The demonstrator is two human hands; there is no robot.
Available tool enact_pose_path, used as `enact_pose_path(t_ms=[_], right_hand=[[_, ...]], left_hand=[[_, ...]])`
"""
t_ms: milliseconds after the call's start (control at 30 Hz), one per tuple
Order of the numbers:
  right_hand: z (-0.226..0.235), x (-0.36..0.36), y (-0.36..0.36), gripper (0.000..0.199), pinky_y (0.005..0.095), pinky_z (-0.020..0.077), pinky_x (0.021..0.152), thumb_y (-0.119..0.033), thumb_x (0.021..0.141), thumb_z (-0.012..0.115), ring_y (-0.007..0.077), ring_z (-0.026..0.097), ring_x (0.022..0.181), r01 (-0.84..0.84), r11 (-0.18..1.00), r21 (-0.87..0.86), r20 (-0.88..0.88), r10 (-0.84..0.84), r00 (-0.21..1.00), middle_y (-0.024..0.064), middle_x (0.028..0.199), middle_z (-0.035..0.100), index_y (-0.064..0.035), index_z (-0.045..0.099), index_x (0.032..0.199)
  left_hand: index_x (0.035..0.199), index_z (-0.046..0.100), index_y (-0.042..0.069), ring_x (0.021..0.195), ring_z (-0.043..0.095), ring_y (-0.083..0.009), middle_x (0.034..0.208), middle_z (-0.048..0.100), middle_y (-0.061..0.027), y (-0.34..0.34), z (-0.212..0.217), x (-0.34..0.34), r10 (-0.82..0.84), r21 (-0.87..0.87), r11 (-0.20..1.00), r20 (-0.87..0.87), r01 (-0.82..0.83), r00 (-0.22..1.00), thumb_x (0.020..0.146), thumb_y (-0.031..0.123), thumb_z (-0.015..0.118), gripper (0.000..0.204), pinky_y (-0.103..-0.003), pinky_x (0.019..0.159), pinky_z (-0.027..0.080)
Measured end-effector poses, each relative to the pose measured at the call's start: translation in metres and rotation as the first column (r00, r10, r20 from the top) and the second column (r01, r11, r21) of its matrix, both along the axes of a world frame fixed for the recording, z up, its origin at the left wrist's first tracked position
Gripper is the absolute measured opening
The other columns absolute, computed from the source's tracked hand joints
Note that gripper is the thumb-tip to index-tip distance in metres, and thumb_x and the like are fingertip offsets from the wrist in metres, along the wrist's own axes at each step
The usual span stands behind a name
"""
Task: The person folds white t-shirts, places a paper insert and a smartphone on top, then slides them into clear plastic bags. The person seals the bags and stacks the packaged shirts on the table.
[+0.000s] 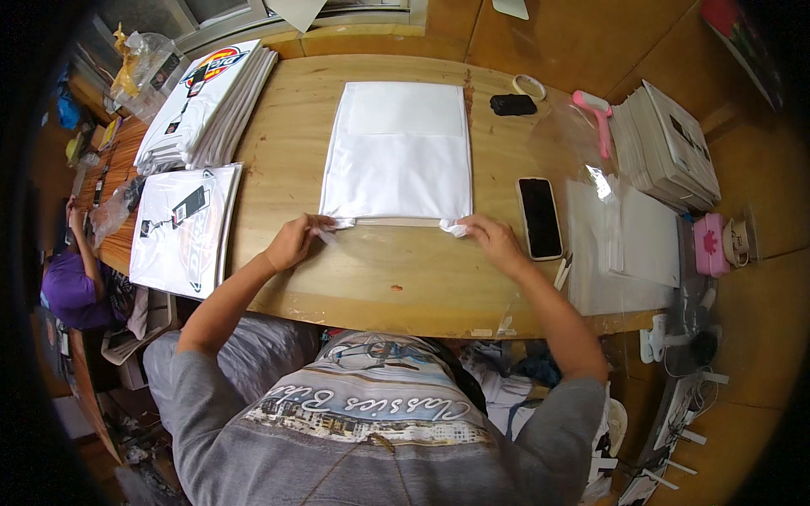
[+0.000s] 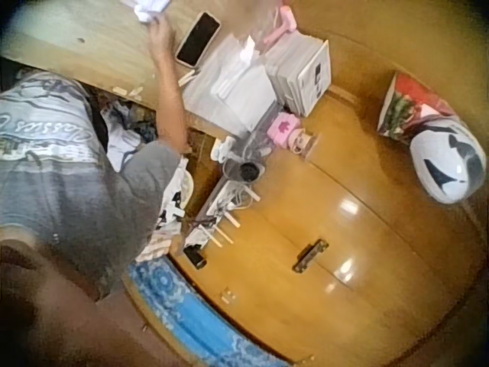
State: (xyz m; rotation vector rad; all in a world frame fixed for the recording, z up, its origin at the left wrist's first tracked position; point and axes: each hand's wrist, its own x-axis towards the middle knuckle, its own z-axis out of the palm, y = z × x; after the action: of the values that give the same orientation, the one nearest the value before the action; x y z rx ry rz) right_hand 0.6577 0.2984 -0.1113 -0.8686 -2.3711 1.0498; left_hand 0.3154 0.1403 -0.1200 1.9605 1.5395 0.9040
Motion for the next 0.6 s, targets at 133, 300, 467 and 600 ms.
enact_pose_path(t_ms=[133, 300, 467, 600], right_hand=[[-0.026, -0.008, 0.011, 0.016, 0.0242, 0.0398, 0.062, -0.016, 0.084, 0.047, 0.0133, 0.051, 0.065, 0.333, 0.925, -0.181, -0.201, -0.367, 0.908, 0.0066, 0.07, 0.057, -0.0019, 0.053, 0.079], [-0.017, -0.036, 0.019, 0.024, 0.0328, 0.0407, 0.059, -0.024, 0.083, 0.046, 0.027, 0.054, 0.065, 0.634, 0.773, 0.018, 0.009, -0.634, 0.773, 0.0134, 0.071, 0.058, -0.0017, 0.054, 0.08], [-0.008, -0.053, 0.026, 0.024, 0.0394, 0.0407, 0.062, -0.023, 0.083, 0.042, 0.0361, 0.053, 0.072, 0.63, 0.727, 0.273, 0.277, -0.687, 0.672, 0.0189, 0.076, 0.057, -0.0038, 0.056, 0.084], [-0.01, -0.055, 0.031, 0.025, 0.0428, 0.0377, 0.072, -0.023, 0.083, 0.04, 0.0325, 0.052, 0.084, 0.453, 0.712, 0.537, 0.454, -0.697, 0.556, 0.0154, 0.092, 0.054, -0.0072, 0.059, 0.087]], left_hand=[[0.081, 0.042, -0.001, 0.068, 0.053, -0.0284, 0.079, 0.055, -0.0157, 0.016, -0.005, 0.009, 0.315, 0.082, 0.941, 0.154, -0.33, 0.937, 0.086, 0.011, 0.04, 0.013, -0.032, 0.062, 0.042], [0.072, 0.042, -0.001, 0.056, 0.05, -0.0273, 0.062, 0.051, -0.0159, 0.04, -0.012, 0.022, 0.603, -0.035, 0.797, 0.107, -0.603, 0.79, 0.087, 0.013, 0.04, 0.021, -0.035, 0.054, 0.039], [0.071, 0.044, 0.0, 0.053, 0.05, -0.0361, 0.058, 0.052, -0.0193, 0.058, -0.025, 0.02, 0.637, 0.165, 0.77, -0.248, -0.617, 0.73, 0.083, 0.014, 0.042, 0.019, -0.043, 0.05, 0.04], [0.076, 0.048, 0.003, 0.064, 0.053, -0.0324, 0.069, 0.053, -0.0182, 0.068, -0.026, 0.026, 0.555, 0.089, 0.78, -0.555, -0.619, 0.619, 0.08, 0.014, 0.043, 0.013, -0.041, 0.053, 0.043]])
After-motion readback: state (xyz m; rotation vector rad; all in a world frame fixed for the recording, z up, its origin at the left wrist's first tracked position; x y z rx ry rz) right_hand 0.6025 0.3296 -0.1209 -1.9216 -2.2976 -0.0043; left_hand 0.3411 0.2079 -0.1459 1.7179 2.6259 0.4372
